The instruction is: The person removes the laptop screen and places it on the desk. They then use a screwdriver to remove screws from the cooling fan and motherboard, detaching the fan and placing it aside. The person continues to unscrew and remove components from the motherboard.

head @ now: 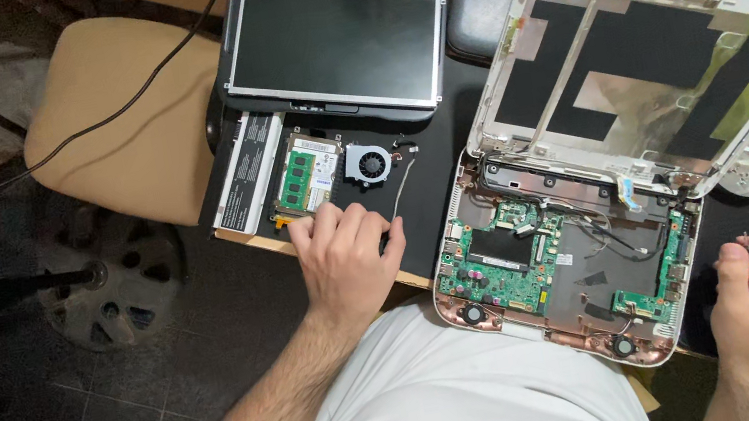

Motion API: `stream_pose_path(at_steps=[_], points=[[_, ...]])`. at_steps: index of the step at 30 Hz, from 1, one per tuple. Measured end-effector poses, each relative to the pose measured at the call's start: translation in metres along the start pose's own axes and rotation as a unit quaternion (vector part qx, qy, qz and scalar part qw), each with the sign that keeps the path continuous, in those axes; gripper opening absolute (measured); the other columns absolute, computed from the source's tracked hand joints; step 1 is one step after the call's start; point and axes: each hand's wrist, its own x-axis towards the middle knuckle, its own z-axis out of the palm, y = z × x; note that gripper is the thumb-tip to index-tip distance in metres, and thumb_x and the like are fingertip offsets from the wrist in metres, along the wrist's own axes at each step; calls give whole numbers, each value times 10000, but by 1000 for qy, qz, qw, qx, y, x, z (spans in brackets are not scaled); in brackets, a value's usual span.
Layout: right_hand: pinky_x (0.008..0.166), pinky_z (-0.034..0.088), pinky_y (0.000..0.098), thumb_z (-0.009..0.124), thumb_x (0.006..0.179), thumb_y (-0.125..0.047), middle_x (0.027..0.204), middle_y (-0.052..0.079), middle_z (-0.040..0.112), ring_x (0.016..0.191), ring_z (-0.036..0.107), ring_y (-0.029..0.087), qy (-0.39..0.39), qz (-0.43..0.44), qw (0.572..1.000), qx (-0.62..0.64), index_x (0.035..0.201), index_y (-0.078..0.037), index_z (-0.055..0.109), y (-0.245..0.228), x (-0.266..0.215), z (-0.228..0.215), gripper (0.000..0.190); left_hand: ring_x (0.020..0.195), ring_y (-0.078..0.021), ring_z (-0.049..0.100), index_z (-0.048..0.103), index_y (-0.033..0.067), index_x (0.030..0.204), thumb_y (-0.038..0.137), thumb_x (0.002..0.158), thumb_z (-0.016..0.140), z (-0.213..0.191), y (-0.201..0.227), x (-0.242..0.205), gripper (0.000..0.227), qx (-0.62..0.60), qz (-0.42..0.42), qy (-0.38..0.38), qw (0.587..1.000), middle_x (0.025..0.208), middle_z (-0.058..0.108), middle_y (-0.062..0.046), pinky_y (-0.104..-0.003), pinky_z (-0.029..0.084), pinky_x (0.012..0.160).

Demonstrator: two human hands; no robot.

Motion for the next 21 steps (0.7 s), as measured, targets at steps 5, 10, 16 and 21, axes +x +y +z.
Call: stream_pose_path(at_steps=[5,10,16,21], points=[[969,597,412,900,1401,142,1318,282,813,1071,732,289,-3,-11,1000,-13,1490,180,833,5,-1,-2,118,911,-269,588,741,176,843,276,1039,978,9,0,13,324,7,6,-9,1000,856,704,26,-497,379,861],[952,582,405,935,1395,91,1314,268,824,1058,727,284,-4,-16,999,-28,1473,167,856,-14,2,-1,135,927,-272,614,751,187,846,285,1016,1000,7,0,22,318,17,5,-15,1000,864,725,32,-507,379,878],[907,563,378,897,1359,29,1231,226,801,995,719,252,-2,13,1000,-13,1479,116,826,-31,3,0,164,865,-293,590,773,141,955,187,1051,936,-8,22,24,194,-105,63,1,992,905,716,-28,-484,405,800],[780,645,376,683,1351,93,1111,266,817,890,782,286,-66,-2,997,41,1376,182,815,-59,14,2,161,1237,-348,765,798,24,1291,70,1155,790,0,53,15,144,-351,-10,-67,934,1339,722,-148,-502,630,1108]])
